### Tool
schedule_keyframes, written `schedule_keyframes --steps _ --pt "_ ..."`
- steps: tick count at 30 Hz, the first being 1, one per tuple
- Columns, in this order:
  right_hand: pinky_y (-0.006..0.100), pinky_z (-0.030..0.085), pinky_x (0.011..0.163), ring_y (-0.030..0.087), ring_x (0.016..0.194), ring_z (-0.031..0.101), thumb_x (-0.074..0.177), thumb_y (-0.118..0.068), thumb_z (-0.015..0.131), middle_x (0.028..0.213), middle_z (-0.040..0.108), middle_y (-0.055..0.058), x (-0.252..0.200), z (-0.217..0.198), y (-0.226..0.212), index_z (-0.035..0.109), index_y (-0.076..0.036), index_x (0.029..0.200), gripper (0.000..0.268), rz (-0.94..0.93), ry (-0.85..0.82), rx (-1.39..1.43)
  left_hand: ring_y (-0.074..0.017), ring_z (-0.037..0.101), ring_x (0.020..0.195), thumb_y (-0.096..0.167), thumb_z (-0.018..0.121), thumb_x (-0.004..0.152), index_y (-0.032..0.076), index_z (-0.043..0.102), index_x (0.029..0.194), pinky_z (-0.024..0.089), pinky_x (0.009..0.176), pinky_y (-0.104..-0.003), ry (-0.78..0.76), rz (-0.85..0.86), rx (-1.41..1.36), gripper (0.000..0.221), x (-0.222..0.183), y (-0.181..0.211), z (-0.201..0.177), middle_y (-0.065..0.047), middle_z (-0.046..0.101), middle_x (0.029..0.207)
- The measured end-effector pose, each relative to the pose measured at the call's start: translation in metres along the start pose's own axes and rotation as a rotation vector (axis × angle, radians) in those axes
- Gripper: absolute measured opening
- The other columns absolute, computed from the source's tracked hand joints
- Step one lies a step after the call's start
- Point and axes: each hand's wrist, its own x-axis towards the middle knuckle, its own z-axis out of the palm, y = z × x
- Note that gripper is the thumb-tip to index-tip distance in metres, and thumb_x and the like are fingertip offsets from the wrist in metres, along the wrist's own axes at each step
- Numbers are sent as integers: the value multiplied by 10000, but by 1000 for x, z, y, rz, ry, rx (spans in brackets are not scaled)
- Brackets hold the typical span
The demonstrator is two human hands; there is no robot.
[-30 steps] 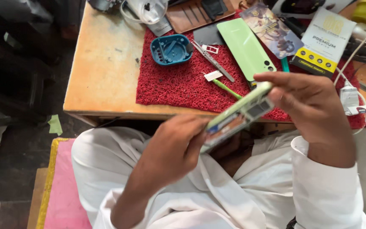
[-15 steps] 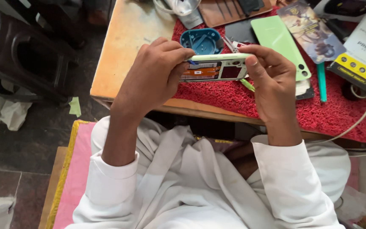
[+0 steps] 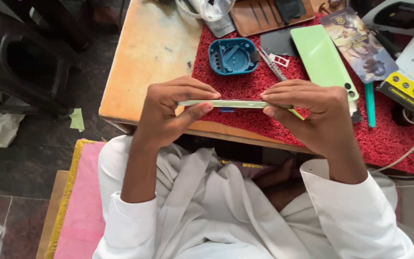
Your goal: The person assembles a smartphone by aligning the internal components with the light green back cover. They use a small metal tool to press the edges and secure the casing. Finally, the person powers on the device to verify the screen functionality.
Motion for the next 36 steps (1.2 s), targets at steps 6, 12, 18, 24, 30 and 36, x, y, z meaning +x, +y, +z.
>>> schedule_keyframes --steps 6,12,18,24,30,36 --pt "276 616 846 191 964 752 922 36 802 1046 753 149 11 5 -14 737 34 1077 168 84 -43 33 -173 733 986 -2 786 956 -5 753 1081 594 886 -289 32 60 81 129 -1 -9 0 -102 774 1083" --pt "276 579 897 175 979 710 993 98 782 1063 727 173 18 18 -13 708 95 1100 130 9 -122 26 -112 691 855 51 831 962 11 746 1031 552 770 -267 81 89 98 117 0 -19 6 -63 758 969" --pt "251 535 815 157 889 679 1024 63 796 985 720 143 21 23 -1 732 79 1095 97 -28 -172 -71 -97 725 854 80 826 1030 32 739 1044 602 776 -252 92 145 -53 100 1 -32 16 -38 762 1003" --pt "225 479 719 123 800 624 1010 21 823 912 694 92 23 26 -13 749 47 1074 101 24 -180 -84 -87 754 885 197 814 991 37 746 1056 618 807 -262 114 19 63 185 3 -34 15 -18 778 957" --pt "200 423 623 88 710 569 997 -21 850 838 668 40 20 4 -28 766 15 1053 108 203 122 -22 -90 688 1077 168 776 1076 -25 660 1294 573 1002 -262 72 71 -68 314 -4 -14 -12 -32 737 1169" --pt "223 550 816 92 817 680 972 -5 804 985 765 93 -12 34 -11 734 71 1184 236 270 405 829 -121 532 807 60 804 966 -96 745 1055 444 723 -271 285 -310 -121 190 -16 -2 18 -81 633 891"
